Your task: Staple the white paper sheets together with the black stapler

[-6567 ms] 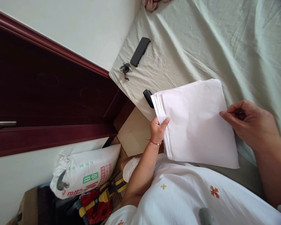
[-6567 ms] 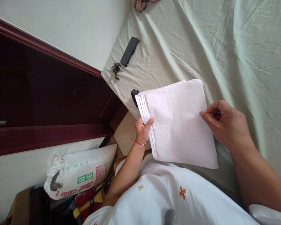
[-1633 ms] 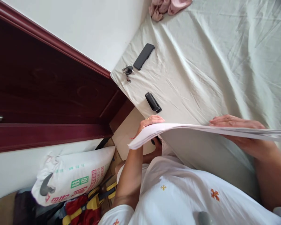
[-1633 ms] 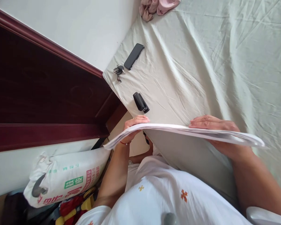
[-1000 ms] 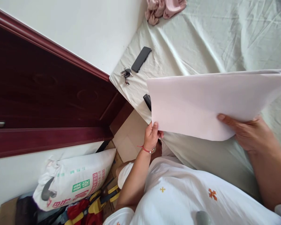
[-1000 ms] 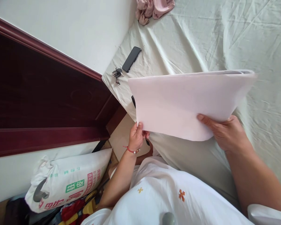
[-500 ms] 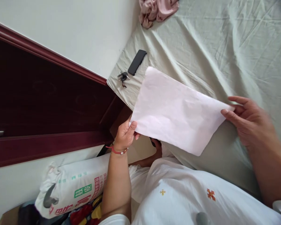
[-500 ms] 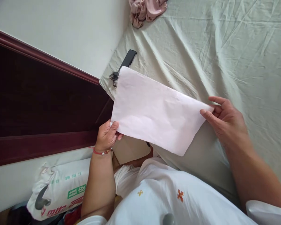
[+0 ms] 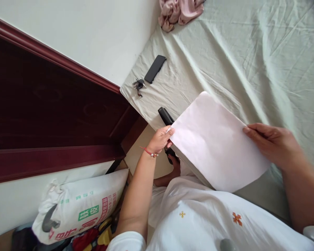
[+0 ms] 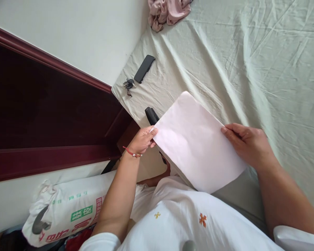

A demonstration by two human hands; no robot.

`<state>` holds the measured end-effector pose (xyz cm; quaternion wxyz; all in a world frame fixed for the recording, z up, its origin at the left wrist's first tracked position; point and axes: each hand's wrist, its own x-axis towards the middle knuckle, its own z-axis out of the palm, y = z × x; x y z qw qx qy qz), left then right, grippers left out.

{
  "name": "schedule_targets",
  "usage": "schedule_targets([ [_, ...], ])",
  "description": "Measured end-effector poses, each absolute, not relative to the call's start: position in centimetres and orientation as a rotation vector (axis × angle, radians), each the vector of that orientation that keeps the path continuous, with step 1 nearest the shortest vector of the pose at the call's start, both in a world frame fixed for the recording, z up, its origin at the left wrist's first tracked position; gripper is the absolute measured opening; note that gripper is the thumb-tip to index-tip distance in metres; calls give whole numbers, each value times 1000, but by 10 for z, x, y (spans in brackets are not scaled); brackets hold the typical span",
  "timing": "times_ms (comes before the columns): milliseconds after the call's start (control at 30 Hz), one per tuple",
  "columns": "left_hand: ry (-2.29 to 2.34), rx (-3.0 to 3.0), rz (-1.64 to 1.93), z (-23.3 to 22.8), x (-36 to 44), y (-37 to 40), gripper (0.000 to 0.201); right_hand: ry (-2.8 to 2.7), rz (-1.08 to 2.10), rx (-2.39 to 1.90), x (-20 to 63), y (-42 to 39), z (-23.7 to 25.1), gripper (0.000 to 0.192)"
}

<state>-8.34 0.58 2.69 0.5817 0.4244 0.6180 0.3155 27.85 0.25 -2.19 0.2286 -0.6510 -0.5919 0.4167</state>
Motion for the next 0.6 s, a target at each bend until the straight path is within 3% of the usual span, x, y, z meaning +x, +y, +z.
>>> schedule_targets([
  [600, 1610, 518, 1035, -5, -68, -15, 38, -1746, 1169, -1976, 273, 8, -15, 55],
])
